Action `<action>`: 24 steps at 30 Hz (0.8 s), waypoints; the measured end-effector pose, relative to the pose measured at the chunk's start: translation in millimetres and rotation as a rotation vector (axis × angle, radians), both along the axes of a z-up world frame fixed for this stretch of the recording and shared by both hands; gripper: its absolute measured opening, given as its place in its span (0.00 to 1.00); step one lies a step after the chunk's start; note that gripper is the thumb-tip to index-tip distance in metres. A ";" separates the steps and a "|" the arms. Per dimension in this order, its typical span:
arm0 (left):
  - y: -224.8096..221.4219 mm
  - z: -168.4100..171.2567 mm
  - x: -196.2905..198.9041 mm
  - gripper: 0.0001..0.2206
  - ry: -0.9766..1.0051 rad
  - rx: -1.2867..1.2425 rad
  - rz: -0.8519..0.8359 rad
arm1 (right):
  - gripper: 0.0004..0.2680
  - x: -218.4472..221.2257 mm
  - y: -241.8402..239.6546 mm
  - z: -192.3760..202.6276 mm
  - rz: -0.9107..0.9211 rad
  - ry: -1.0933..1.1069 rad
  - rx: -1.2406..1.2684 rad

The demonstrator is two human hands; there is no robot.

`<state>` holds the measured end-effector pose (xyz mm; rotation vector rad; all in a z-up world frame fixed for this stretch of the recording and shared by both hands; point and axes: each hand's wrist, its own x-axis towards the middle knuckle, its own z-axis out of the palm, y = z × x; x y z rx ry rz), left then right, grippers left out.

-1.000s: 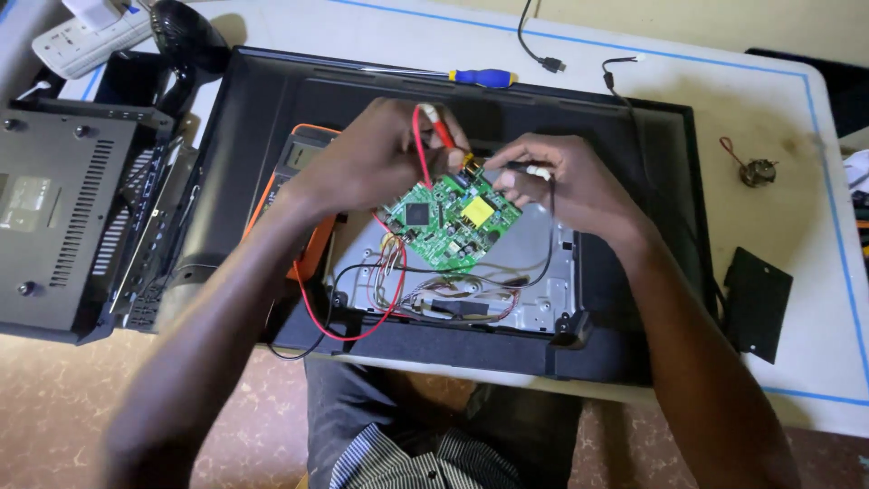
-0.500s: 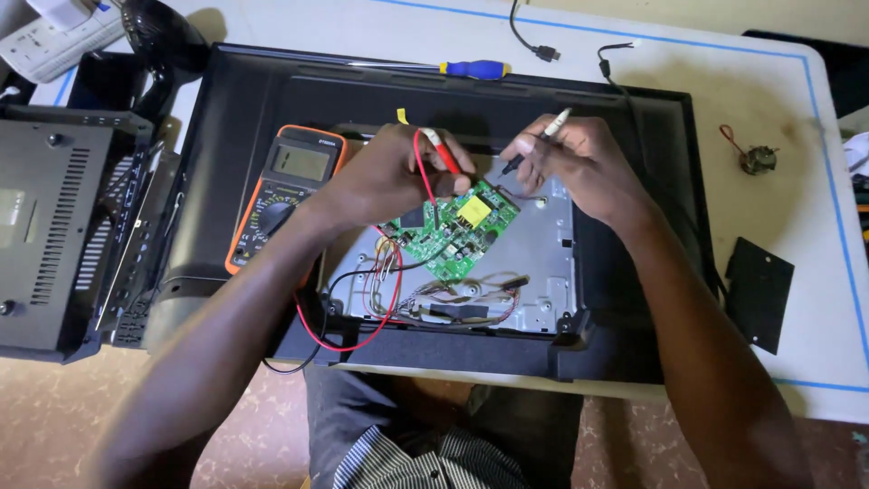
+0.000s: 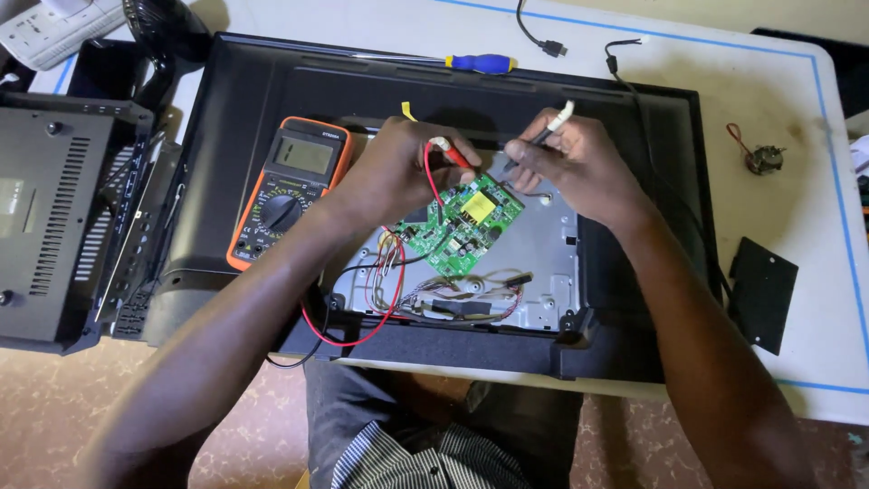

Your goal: Troubleshooting a television circuit board by measuring voltages with a digital multimeter.

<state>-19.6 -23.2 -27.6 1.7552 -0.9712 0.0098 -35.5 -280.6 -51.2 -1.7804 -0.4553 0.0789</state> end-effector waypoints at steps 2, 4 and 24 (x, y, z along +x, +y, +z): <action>1.9 1.0 -1.1 0.05 -0.039 0.020 -0.006 | 0.07 -0.5 4.2 -3.0 -0.005 0.014 0.017; 1.7 1.1 -2.0 0.05 -0.075 0.038 -0.014 | 0.07 -4.0 8.5 0.4 -0.012 0.030 0.032; 2.8 9.4 -5.3 0.04 -0.086 0.026 -0.005 | 0.08 -15.1 21.8 18.1 -0.027 0.155 0.041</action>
